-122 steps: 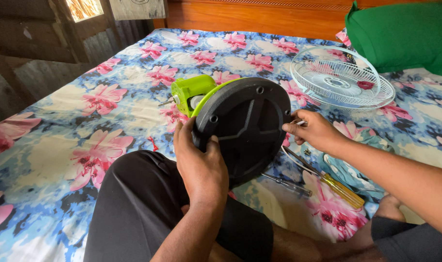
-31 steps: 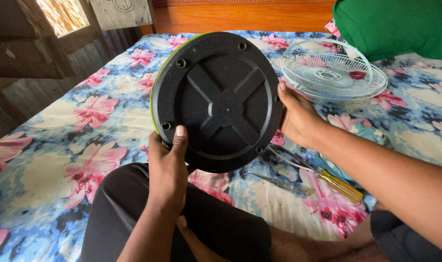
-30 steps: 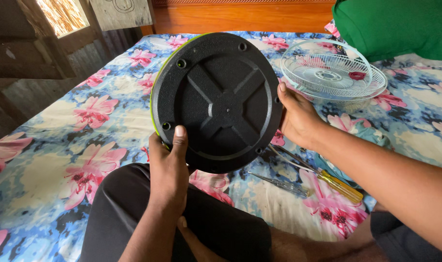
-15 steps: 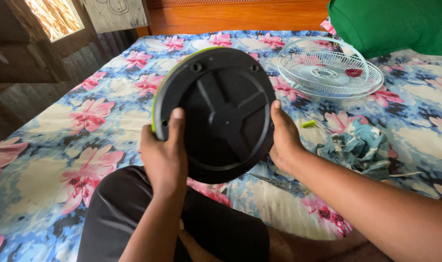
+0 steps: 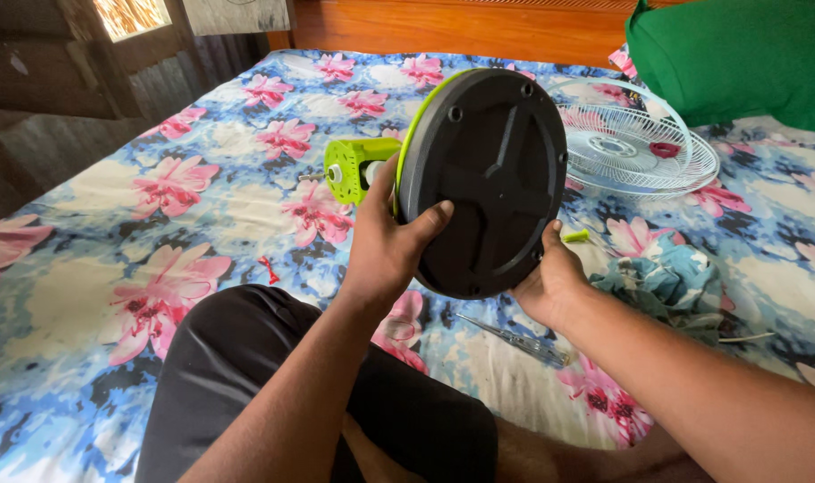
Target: The person disassembles a green electric fan by removing the base cover, then reconnects internal wires and reassembles the base using a screwdriver. The task includes handling wires, a screwdriver, and the fan base components.
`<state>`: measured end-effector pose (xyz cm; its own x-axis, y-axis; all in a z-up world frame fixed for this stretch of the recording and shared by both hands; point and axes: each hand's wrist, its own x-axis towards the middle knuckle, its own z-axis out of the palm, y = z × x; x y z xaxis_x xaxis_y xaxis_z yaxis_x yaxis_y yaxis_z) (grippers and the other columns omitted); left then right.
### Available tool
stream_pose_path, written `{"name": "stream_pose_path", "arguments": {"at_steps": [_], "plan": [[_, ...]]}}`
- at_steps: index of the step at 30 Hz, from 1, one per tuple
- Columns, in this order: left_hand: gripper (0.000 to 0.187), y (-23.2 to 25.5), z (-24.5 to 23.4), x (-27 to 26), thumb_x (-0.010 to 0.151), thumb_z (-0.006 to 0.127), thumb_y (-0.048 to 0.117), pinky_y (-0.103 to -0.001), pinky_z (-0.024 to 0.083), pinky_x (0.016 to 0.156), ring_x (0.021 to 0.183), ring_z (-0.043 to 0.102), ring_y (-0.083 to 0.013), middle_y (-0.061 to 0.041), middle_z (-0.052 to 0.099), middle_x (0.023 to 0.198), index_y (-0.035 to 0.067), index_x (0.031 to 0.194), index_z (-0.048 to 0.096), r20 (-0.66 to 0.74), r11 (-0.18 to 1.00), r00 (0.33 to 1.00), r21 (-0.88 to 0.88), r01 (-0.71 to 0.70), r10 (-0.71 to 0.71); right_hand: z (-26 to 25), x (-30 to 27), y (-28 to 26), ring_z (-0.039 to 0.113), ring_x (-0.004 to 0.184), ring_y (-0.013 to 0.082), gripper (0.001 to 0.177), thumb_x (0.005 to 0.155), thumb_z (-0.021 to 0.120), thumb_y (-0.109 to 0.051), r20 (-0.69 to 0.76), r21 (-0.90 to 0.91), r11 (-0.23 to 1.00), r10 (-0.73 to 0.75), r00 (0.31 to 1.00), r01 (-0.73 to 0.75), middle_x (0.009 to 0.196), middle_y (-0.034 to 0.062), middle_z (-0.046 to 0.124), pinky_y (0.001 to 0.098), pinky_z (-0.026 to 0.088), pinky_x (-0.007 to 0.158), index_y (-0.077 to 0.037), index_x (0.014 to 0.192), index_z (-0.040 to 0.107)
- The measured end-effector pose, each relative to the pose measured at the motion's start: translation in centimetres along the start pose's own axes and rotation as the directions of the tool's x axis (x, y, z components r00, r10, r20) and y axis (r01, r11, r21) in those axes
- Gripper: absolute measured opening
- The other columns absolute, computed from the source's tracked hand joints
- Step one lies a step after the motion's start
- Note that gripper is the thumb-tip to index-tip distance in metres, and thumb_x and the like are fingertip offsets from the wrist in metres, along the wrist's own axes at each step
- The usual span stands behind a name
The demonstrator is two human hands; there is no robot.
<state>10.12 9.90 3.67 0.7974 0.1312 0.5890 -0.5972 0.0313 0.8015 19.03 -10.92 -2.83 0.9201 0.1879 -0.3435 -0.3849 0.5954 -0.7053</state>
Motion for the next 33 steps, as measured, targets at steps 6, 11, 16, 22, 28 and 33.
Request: {"name": "stream_pose_path", "arguments": {"at_steps": [6, 11, 16, 22, 28, 33], "plan": [[0.074, -0.8, -0.3, -0.5, 0.082, 0.073, 0.008, -0.035, 0.056, 0.098, 0.113, 0.069, -0.0238, -0.018, 0.068, 0.127, -0.003, 0.149, 0.044, -0.108, 0.996, 0.993, 0.080, 0.047, -0.038, -1.6, 0.8, -1.1, 0.058, 0.109, 0.0262, 0.045, 0.099, 0.053, -0.042, -0.257, -0.443, 0.889, -0.252, 0.933, 0.118, 0.125, 0.0103, 0.059, 0.0496, 0.050, 0.096, -0.013, 0.133, 0.053], [0.079, -1.5, 0.0, -1.4, 0.081, 0.074, 0.007, -0.034, 0.051, 0.102, 0.117, 0.067, -0.0252, -0.020, 0.067, 0.130, -0.002, 0.151, 0.040, -0.076, 0.997, 0.996, 0.060, 0.057, -0.052, 0.4, -1.1, -5.7, 0.055, 0.121, 0.0282, 0.044, 0.098, 0.072, -0.017, 0.380, -0.771, -0.092, -0.860, 0.340, 0.630, 0.133, 0.0135, 0.054, 0.0415, 0.045, 0.106, -0.006, 0.135, 0.052], [0.077, -1.4, 0.8, -2.4, 0.079, 0.076, 0.008, -0.035, 0.051, 0.101, 0.118, 0.069, -0.0275, -0.020, 0.071, 0.127, 0.004, 0.150, 0.046, -0.018, 0.967, 0.997, 0.244, 0.072, -0.070, 4.5, -4.6, -9.9, 0.042, 0.150, 0.0328, 0.061, 0.096, 0.080, -0.024, 0.880, -0.433, -0.490, -0.413, 0.236, 0.757, 0.154, 0.0162, 0.049, 0.0436, 0.034, 0.125, -0.008, 0.149, 0.054], [0.079, -0.6, 1.0, -2.8, 0.075, 0.077, 0.013, -0.037, 0.053, 0.097, 0.113, 0.072, -0.0310, -0.022, 0.071, 0.122, 0.011, 0.148, 0.045, -0.014, 0.935, 0.989, 0.325, 0.143, -0.147, 5.4, -6.4, -8.5, 0.050, 0.143, 0.0306, 0.063, 0.085, 0.082, -0.017, 0.904, -0.403, -0.439, -0.328, 0.274, 0.803, 0.150, 0.0132, 0.055, 0.0408, 0.040, 0.120, -0.008, 0.142, 0.058], [0.087, -0.3, 0.8, -2.6, 0.071, 0.079, 0.016, -0.037, 0.054, 0.096, 0.112, 0.072, -0.0321, -0.022, 0.071, 0.122, 0.011, 0.150, 0.041, 0.026, 0.937, 0.987, 0.321, 0.142, -0.158, 4.9, -6.6, -8.0, 0.052, 0.142, 0.0293, 0.055, 0.085, 0.080, -0.006, 0.880, -0.425, -0.411, -0.396, 0.262, 0.807, 0.147, 0.0122, 0.058, 0.0401, 0.041, 0.120, -0.005, 0.136, 0.060], [0.092, -0.2, 0.9, -2.5, 0.069, 0.081, 0.018, -0.039, 0.054, 0.095, 0.111, 0.071, -0.0343, -0.024, 0.071, 0.120, 0.012, 0.151, 0.038, 0.029, 0.918, 0.984, 0.365, 0.156, -0.178, 4.9, -6.7, -7.9, 0.053, 0.142, 0.0289, 0.052, 0.086, 0.078, -0.002, 0.881, -0.411, -0.384, -0.402, 0.251, 0.827, 0.147, 0.0122, 0.058, 0.0392, 0.040, 0.121, -0.005, 0.135, 0.061]]}}
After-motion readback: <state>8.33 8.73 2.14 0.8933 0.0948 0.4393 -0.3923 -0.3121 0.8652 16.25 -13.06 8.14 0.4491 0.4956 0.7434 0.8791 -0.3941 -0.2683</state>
